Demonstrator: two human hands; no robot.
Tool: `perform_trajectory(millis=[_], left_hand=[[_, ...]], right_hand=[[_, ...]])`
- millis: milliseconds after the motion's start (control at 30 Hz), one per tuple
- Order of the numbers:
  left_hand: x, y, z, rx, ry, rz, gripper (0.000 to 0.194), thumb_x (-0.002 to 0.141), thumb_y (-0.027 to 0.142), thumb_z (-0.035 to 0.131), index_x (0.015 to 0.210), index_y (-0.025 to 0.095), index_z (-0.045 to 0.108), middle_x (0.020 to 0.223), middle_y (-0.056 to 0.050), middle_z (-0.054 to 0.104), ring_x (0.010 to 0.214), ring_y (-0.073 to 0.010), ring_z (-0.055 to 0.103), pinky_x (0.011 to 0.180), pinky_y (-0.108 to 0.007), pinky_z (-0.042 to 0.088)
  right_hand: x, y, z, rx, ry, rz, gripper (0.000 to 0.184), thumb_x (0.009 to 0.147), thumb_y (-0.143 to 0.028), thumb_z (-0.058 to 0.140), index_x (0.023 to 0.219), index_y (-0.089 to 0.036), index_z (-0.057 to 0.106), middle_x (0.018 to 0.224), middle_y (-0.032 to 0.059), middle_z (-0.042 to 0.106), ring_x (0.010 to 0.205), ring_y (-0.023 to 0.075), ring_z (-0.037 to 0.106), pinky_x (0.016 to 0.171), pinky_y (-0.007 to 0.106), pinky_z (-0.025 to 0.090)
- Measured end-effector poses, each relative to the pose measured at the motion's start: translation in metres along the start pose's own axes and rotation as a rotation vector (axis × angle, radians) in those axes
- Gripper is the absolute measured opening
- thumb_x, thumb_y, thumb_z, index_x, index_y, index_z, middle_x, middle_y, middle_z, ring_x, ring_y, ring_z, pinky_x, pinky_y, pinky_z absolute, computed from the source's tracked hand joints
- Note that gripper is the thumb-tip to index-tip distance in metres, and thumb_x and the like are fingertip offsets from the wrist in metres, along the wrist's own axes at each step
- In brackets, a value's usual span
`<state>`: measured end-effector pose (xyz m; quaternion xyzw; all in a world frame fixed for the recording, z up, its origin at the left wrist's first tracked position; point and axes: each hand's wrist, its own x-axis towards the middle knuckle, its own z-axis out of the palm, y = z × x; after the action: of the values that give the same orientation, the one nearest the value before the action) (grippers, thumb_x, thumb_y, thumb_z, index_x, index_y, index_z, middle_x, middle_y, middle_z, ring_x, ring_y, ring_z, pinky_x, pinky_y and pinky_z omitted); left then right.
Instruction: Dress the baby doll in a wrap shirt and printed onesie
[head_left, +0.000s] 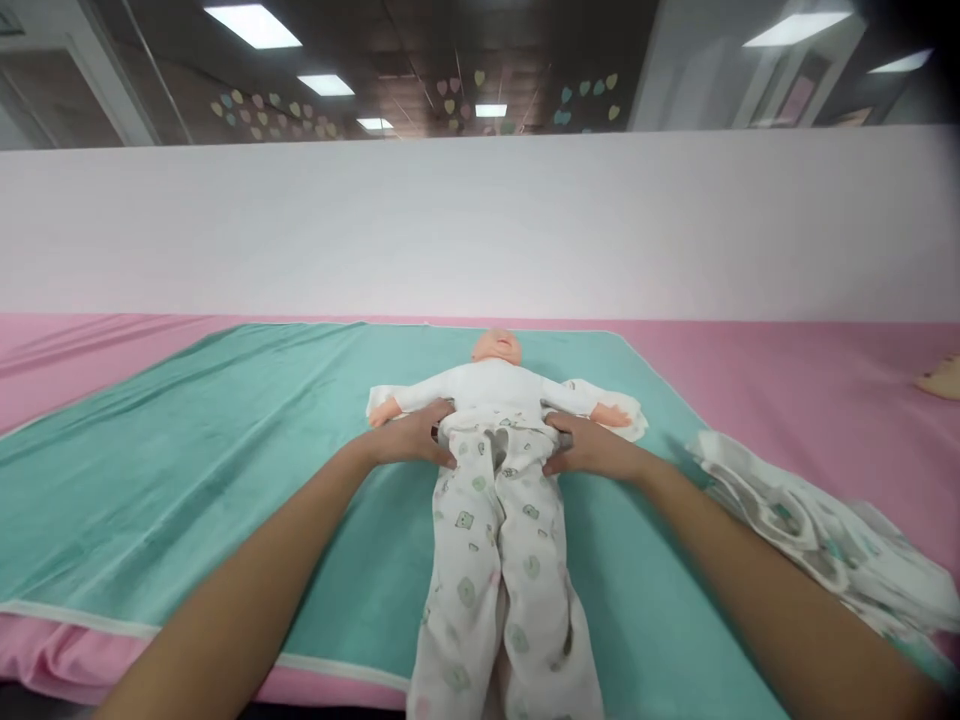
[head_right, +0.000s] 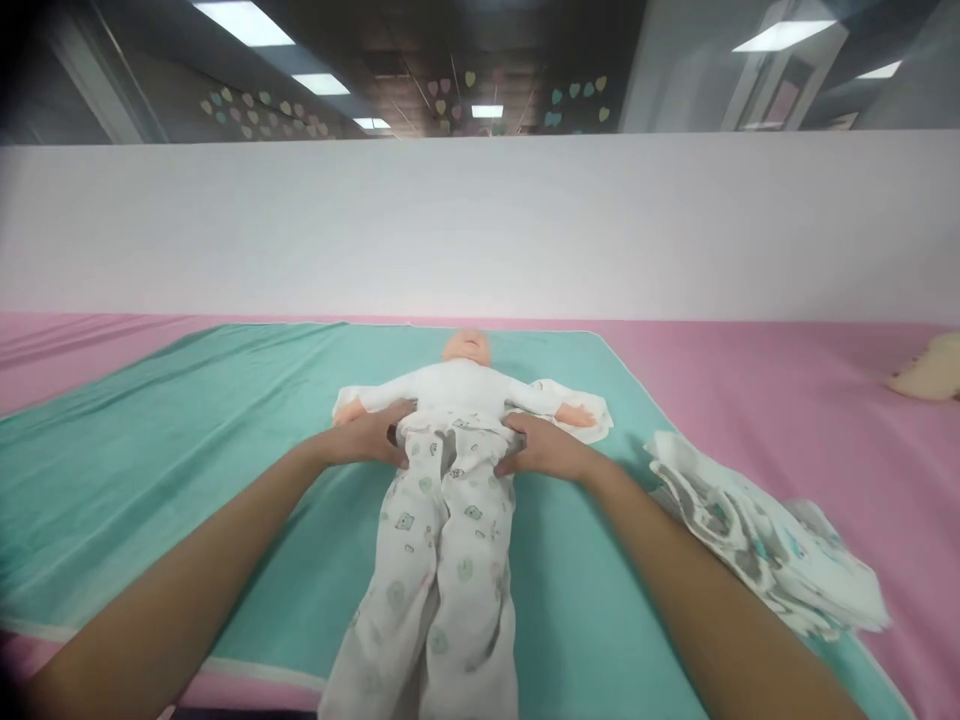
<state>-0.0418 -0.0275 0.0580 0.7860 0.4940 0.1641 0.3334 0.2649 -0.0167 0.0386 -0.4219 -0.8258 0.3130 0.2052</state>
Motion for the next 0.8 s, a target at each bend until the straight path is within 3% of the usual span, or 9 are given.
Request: perform_trajectory(millis=[167,267,367,433,500,567,633,700,800], left_hand=[[0.014,-0.006,0.02,0.151,0.179,0.148,0.025,0.069,0.041,0.06,0.079,0.019,0.06,0.103,-0.003,0.056,0.096,-0.0212,0.053,0.086,-0.029,0.04],[0.018,-0.011,0.027,0.161,0.314,0.18,0.022,0.071,0.035,0.054,0.081,0.017,0.059,0.086,0.0,0.058,0.085,-0.0173,0.054,0.081,-0.027,0.041],[0.019,-0.014,0.029,0.18,0.298,0.134,0.027,0.071,0.034,0.05,0.083,0.011,0.059,0.084,0.002,0.059,0.081,-0.0121,0.051,0.077,-0.023,0.039],[0.019,-0.015,0.03,0.194,0.27,0.123,0.034,0.074,0.035,0.045,0.088,0.007,0.059,0.086,0.004,0.058,0.081,-0.0087,0.047,0.079,-0.021,0.036],[0.019,-0.017,0.032,0.192,0.262,0.095,0.041,0.076,0.04,0.042,0.093,0.006,0.058,0.087,0.006,0.056,0.081,-0.0069,0.044,0.08,-0.02,0.035],[0.019,-0.019,0.034,0.198,0.276,0.058,0.048,0.076,0.046,0.039,0.095,0.006,0.057,0.086,0.007,0.056,0.081,-0.0066,0.044,0.079,-0.02,0.035],[0.019,-0.02,0.035,0.218,0.293,0.05,0.052,0.077,0.047,0.034,0.094,0.005,0.057,0.087,0.007,0.057,0.081,-0.007,0.044,0.079,-0.022,0.035],[0.02,-0.02,0.037,0.227,0.302,0.059,0.053,0.078,0.045,0.029,0.095,0.003,0.057,0.088,0.005,0.057,0.082,-0.0075,0.044,0.079,-0.023,0.035],[0.021,-0.019,0.037,0.194,0.331,0.033,0.05,0.077,0.043,0.033,0.094,0.005,0.059,0.086,0.004,0.057,0.081,-0.0085,0.045,0.075,-0.02,0.036]], right_hand=[[0.001,0.002,0.01,-0.084,0.071,-0.061,0.023,0.069,-0.038,0.06,0.066,-0.018,0.049,0.066,-0.0043,0.046,0.067,0.0126,0.043,0.061,0.024,0.031],[0.007,0.004,0.019,-0.147,0.244,-0.092,0.012,0.072,-0.026,0.05,0.066,-0.016,0.048,0.065,-0.0039,0.046,0.068,0.0118,0.046,0.068,0.025,0.034],[0.004,0.003,0.024,-0.177,0.331,-0.129,0.014,0.075,-0.028,0.046,0.073,-0.015,0.05,0.072,-0.0035,0.047,0.078,0.0126,0.05,0.081,0.03,0.039],[-0.018,-0.005,0.024,-0.127,0.366,-0.168,0.032,0.081,-0.031,0.027,0.088,-0.015,0.053,0.088,-0.0024,0.05,0.094,0.013,0.051,0.089,0.039,0.038],[-0.061,-0.016,0.027,0.005,0.421,-0.158,0.058,0.08,-0.029,0.001,0.104,-0.017,0.052,0.107,-0.0014,0.048,0.111,0.0125,0.046,0.092,0.045,0.032],[-0.124,-0.024,0.037,0.275,0.508,-0.098,0.04,0.086,-0.037,0.026,0.109,-0.021,0.053,0.115,0.0002,0.05,0.114,0.0177,0.049,0.094,0.043,0.036],[-0.196,-0.023,0.058,0.646,0.537,-0.058,0.024,0.083,-0.043,0.05,0.095,-0.025,0.059,0.098,0.0003,0.06,0.093,0.0179,0.06,0.087,0.041,0.047],[-0.261,-0.011,0.092,0.984,0.497,-0.048,0.035,0.081,-0.059,0.048,0.087,-0.028,0.061,0.083,0.0006,0.062,0.084,0.0195,0.062,0.083,0.044,0.049],[-0.324,0.016,0.165,1.234,0.521,0.358,0.055,0.077,-0.07,0.045,0.113,-0.029,0.056,0.121,0.0068,0.057,0.115,0.0256,0.051,0.096,0.049,0.04]])
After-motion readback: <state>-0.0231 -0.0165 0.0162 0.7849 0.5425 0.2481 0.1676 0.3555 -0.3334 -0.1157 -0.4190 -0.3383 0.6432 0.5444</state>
